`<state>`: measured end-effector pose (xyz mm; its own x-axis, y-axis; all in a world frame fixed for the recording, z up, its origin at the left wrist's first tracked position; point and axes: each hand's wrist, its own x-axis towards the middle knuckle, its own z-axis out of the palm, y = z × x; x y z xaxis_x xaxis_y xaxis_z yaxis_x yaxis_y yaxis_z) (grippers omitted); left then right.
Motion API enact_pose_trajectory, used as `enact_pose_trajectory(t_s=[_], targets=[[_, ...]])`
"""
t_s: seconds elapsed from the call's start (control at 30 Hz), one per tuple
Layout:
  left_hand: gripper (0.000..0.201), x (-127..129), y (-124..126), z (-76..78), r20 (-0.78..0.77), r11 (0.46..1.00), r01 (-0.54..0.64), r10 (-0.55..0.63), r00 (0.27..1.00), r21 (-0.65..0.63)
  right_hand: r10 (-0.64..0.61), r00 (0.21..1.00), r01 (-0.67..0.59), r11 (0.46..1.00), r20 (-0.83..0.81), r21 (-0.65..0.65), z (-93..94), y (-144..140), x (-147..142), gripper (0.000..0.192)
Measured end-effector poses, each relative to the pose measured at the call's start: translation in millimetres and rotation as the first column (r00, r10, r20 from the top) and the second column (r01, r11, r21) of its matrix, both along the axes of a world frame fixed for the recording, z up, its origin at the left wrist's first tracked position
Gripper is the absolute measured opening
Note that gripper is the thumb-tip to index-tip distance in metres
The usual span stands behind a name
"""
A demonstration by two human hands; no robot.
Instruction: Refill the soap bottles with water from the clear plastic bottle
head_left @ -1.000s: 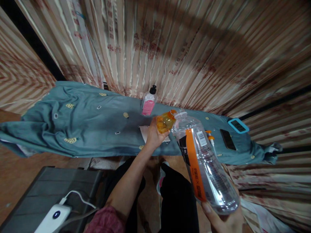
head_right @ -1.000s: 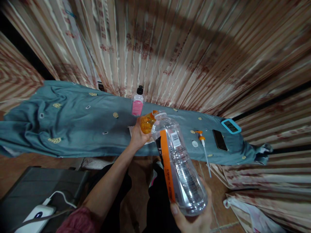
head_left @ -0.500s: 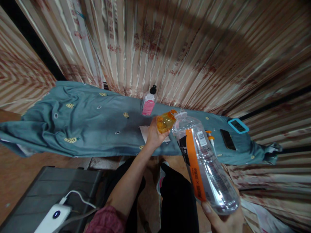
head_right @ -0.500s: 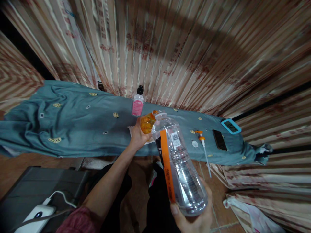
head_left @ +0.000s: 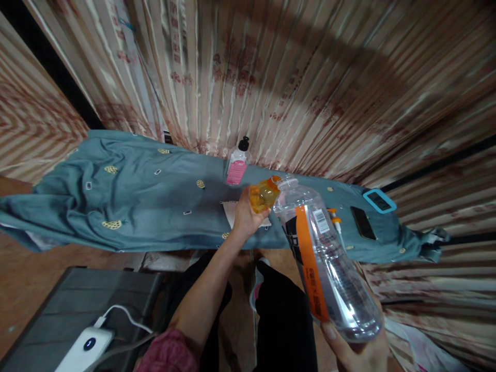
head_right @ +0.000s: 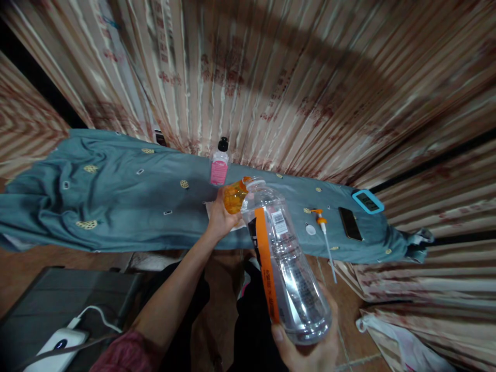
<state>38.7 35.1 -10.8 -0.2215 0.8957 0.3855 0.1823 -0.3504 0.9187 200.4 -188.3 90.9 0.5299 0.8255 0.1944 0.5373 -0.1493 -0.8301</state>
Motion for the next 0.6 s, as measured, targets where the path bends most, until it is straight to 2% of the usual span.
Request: enact_pose_trajectory(t_s=[0.33, 0.5, 0.6], targets=[[0.073, -1.0, -1.0, 0.9, 0.019, 1.000, 0.022, -0.022, 1.000, 0.007, -0.019, 0.999, 0.019, 1.000, -0.034, 0.003, 7.3, 2.2, -7.6, 0.093], [0.059, -3.0, -2.4, 5.5, -0.015, 1.000, 0.010, -0.010, 1.000, 0.021, -0.020, 0.999, 0.020, 1.000, -0.025, 0.004, 5.1, 0.8, -5.9, 0.096], [0.061, -2.2, -1.7, 4.7, -0.001, 1.000, 0.013, -0.013, 1.000, 0.027, -0.027, 1.000, 0.027, 1.000, -0.010, 0.004, 5.0, -0.3, -6.3, 0.097]])
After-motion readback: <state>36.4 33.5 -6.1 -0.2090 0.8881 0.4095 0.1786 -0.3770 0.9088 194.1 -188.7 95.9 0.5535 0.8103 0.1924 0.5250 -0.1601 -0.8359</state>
